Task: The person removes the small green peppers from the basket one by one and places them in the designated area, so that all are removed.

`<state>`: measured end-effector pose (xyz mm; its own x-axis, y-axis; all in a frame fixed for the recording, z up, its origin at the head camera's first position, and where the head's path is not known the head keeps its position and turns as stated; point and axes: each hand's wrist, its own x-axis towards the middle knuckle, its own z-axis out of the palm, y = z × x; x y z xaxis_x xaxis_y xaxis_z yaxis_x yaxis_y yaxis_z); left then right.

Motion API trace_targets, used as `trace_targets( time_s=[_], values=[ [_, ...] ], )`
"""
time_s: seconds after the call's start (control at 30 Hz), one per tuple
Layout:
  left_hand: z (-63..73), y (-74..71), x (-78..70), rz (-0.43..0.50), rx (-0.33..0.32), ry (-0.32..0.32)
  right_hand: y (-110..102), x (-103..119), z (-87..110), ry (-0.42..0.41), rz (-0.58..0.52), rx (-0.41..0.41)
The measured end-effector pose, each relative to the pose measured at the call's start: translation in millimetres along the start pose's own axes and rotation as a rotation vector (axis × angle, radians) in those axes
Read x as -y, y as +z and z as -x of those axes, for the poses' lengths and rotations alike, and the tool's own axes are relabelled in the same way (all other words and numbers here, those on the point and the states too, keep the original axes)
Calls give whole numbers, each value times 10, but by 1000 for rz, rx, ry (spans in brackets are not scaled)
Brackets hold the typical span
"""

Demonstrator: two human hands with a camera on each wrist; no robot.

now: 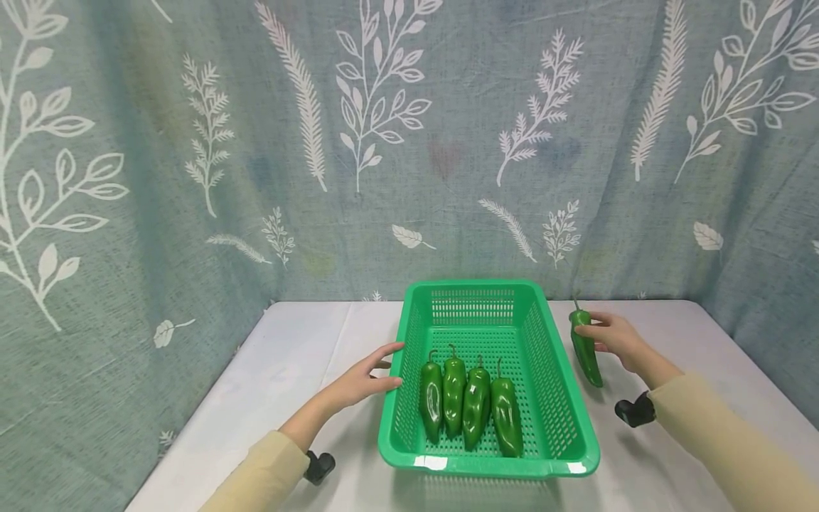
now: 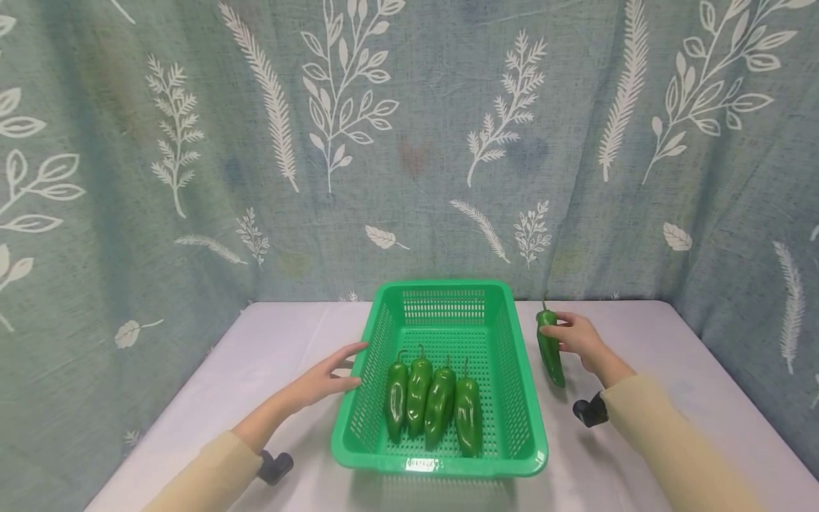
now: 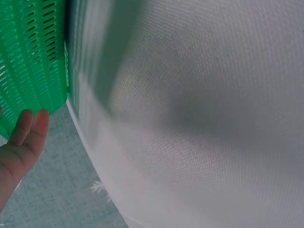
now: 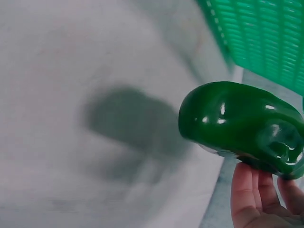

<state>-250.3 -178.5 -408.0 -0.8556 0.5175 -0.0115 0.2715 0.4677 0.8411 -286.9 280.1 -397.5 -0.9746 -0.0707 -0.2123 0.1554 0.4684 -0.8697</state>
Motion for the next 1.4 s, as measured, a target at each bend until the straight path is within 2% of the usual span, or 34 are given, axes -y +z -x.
trace_targets(
  time_s=[0.3, 0.37, 0.53, 0.6, 0.8, 1.07, 1.4],
  values=[
    [2, 12, 13, 8, -7, -9, 26, -248, -30, 59, 116, -37],
    [24, 13, -54, 8, -8, -13, 26, -289, -33, 66, 131, -52],
    [25, 12, -65, 4, -9, -20, 41, -334, -20, 89, 172, -83],
    [4, 11, -4, 5, -8, -18, 59, -345, -19, 102, 197, -96],
    [-1, 12, 3, 4, -3, -6, 106, -390, -24, 105, 262, -125],
    [5, 23, 3, 2, -6, -16, 128, -464, -9, 46, 273, -133],
    [0, 8, 13, -11, -9, -7, 146, -480, -26, 57, 241, -148]
  ],
)
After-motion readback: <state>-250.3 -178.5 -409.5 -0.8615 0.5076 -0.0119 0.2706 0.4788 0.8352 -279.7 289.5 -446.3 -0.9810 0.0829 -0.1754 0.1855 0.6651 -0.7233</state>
